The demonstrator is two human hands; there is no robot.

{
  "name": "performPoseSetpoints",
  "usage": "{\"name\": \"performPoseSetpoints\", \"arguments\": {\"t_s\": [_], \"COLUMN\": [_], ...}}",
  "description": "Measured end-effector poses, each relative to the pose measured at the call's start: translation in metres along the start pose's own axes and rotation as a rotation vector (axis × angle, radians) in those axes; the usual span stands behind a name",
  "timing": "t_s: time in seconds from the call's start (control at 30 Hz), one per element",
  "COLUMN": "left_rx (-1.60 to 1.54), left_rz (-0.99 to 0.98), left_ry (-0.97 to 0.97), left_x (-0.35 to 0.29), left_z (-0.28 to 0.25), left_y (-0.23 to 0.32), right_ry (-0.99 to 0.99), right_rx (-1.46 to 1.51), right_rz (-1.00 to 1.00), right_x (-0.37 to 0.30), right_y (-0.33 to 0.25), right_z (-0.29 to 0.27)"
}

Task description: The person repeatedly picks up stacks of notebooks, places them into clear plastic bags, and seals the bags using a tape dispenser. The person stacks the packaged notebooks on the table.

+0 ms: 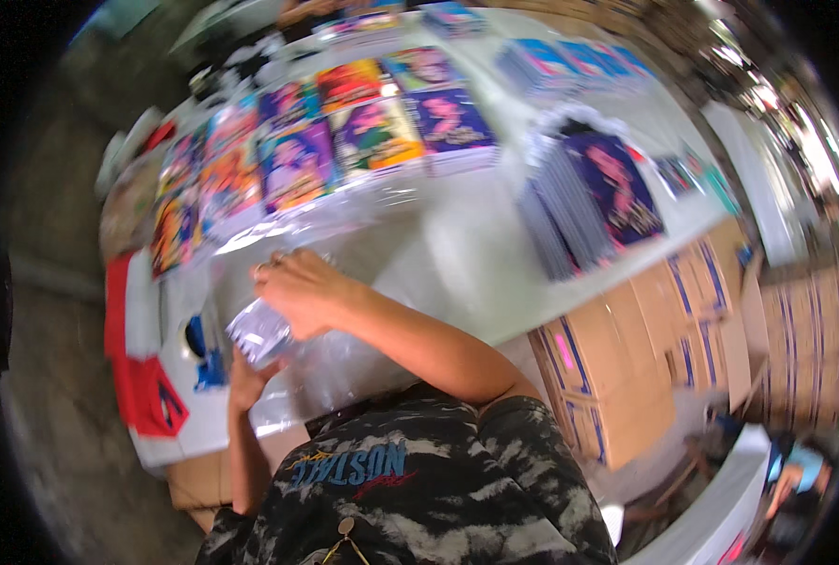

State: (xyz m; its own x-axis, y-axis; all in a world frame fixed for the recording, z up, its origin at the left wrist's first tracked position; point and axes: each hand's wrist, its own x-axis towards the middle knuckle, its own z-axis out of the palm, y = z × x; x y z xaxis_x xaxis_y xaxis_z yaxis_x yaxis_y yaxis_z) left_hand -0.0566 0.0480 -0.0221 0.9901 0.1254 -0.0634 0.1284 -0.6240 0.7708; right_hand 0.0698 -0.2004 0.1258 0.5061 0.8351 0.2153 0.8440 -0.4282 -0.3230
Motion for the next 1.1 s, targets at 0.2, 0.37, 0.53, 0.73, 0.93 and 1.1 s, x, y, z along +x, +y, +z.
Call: {"name": "performPoseSetpoints", "arguments": {"t_s": [0.2, 0.37, 0.53, 0.73, 0.93, 1.1], "left_rx": [-0.08, -0.068, -0.214, -0.109, -0.8, -0.804], "left_rz": [0.523, 1.337, 1.514, 1.5, 0.754, 0.416], "left_ry": [-0.367, -0.035, 0.014, -0.14, -0.347, -0.453], "left_x": [0.058, 0.134, 0.207, 0.189, 0.203, 0.209], "left_z": [-0.045, 0.063, 0.214, 0.271, 0.309, 0.352], "left_y": [0.203, 0.391, 0.441, 0.418, 0.407, 0.412], "right_ry": [0.484, 0.795, 0.889, 1.065, 1.733, 2.047], "right_rx": [0.082, -0.622, -0.668, -0.294, 0.373, 0.753], "right_rz": [0.11, 0.515, 0.779, 0.896, 0.785, 0.555], "right_x": [-0.13, -0.254, -0.333, -0.387, -0.395, -0.383], "right_y": [-0.012, -0.004, 0.102, 0.102, 0.2, 0.24], "right_z": [-0.135, -0.213, -0.166, -0.103, -0.061, -0.046]}}
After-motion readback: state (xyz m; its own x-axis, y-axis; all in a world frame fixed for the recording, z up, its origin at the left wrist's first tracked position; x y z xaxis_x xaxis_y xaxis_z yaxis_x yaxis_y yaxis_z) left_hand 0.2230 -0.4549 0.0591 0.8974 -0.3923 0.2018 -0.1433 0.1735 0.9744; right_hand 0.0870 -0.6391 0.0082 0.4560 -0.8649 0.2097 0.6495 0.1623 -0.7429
